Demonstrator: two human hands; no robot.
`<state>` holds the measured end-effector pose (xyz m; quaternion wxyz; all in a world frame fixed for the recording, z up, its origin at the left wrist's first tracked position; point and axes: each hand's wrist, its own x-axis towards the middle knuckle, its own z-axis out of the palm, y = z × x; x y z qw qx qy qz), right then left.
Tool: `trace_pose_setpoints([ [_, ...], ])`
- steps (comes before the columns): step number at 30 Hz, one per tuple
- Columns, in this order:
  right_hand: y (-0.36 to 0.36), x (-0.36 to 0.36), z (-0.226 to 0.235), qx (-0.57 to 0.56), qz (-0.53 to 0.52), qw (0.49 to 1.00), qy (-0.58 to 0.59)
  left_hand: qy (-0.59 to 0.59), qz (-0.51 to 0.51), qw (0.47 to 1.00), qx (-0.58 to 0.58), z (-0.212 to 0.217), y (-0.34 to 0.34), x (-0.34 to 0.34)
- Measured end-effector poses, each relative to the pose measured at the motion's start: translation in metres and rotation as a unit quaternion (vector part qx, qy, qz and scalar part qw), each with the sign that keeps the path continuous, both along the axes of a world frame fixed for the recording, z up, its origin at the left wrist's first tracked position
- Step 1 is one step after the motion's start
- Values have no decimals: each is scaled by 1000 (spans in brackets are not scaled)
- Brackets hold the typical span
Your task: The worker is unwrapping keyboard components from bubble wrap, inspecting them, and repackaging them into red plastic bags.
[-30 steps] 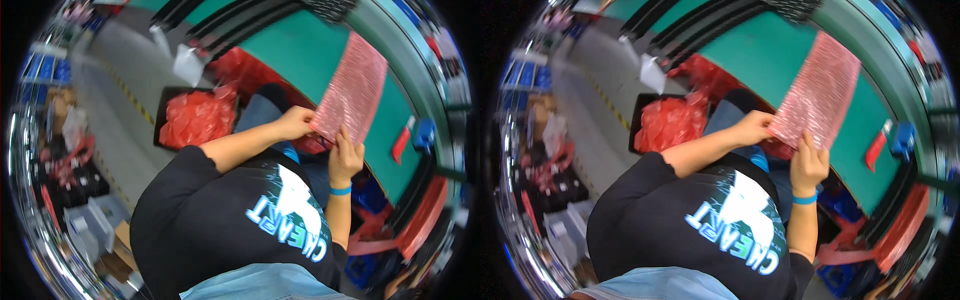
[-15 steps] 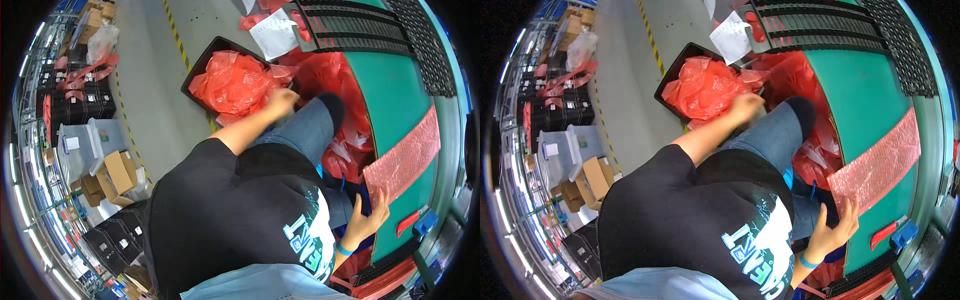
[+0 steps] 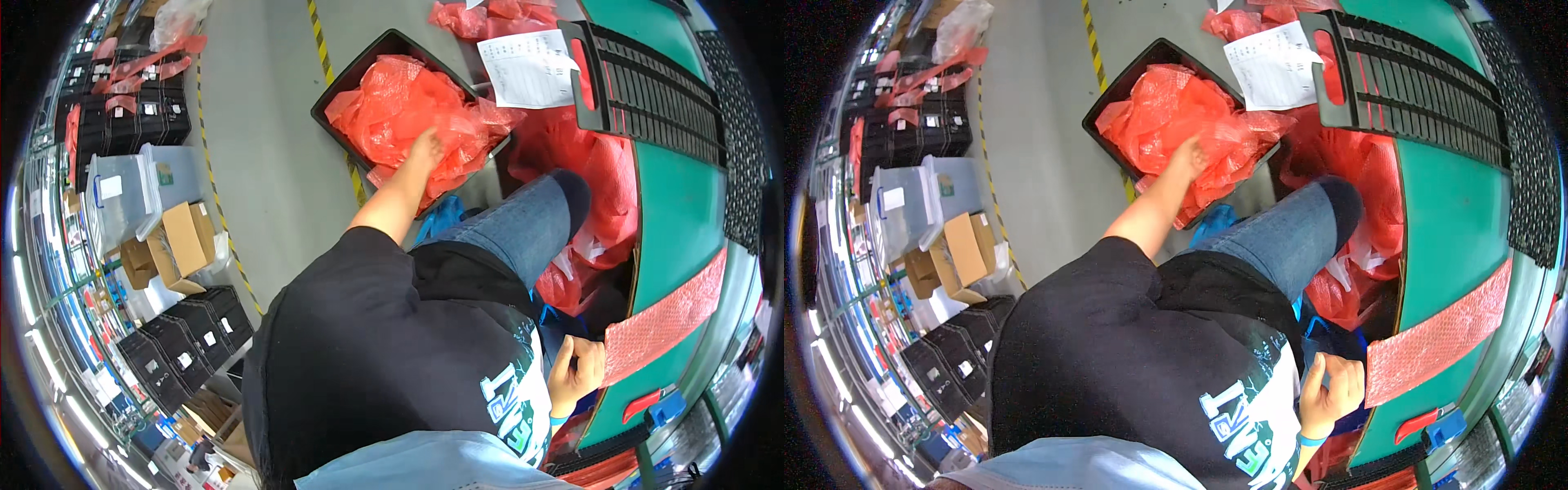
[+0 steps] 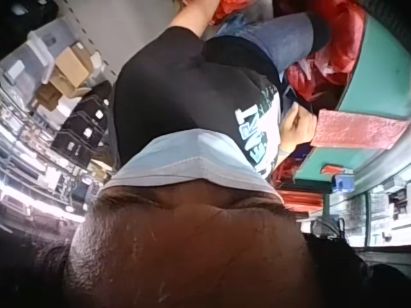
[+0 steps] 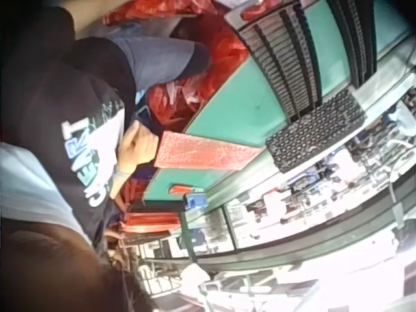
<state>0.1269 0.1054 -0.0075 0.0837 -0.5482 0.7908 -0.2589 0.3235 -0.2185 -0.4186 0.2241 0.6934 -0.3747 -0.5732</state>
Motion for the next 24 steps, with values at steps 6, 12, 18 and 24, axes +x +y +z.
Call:
trace_pose_setpoints([
  [6, -23, 9, -5, 26, 14, 999, -35, 129, 99, 980, 114, 1, -1, -2],
  [12, -12, 11, -14, 60, -38, 997, -36, -362, -130, 923, -20, -19, -14, 56],
  [18, -22, 13, -19, 54, -40, 994, -91, -593, -269, 736, -186, -101, -61, 199],
  [24, -33, 17, -20, 51, -29, 996, -67, -424, -161, 884, -113, -98, -81, 199],
])
